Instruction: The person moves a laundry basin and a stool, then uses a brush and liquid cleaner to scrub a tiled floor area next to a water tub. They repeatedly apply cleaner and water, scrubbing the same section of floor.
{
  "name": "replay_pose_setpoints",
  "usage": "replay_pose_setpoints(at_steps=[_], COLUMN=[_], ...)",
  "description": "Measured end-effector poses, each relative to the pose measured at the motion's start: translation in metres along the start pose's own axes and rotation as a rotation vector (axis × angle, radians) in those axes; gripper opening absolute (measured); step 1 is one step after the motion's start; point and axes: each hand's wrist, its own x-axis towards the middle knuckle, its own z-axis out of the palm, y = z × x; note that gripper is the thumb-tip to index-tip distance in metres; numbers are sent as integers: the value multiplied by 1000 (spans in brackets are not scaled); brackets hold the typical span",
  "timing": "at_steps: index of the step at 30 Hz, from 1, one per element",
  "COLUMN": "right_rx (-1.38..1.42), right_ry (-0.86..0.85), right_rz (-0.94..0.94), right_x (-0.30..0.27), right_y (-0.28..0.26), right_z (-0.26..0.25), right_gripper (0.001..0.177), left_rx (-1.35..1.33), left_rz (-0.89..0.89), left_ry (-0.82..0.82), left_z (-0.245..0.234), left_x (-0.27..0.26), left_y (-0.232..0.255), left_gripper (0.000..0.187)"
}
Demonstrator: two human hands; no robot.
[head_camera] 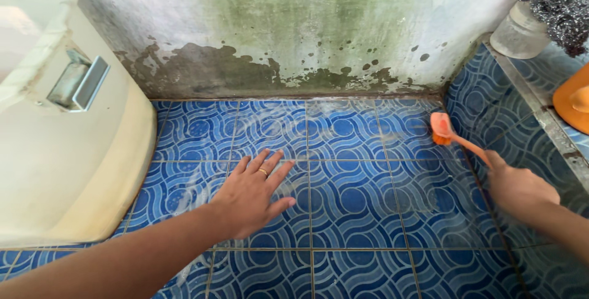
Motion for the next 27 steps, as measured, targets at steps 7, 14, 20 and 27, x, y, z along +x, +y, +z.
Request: replay_pose_setpoints(at_steps=[7, 14, 20, 27], right_rx=[-78, -178, -15, -94], right_ry=[-83, -67, 93, 40], right_rz=[-419, -453, -113, -818], right_x=[-47, -50, 22, -90], right_y=[-74, -78, -13, -119], right_z=[59, 36, 33, 102], right_gripper=[80, 55, 50, 79], left_rx=[-10, 4, 18, 21], left_rz=[9, -7, -45, -105], left_ry=[46, 80, 74, 85], left_z=[-1, -2, 4, 1], left_x=[-10, -21, -42, -53], left_y=[-4, -10, -25, -38], left_gripper=[75, 76, 77, 79])
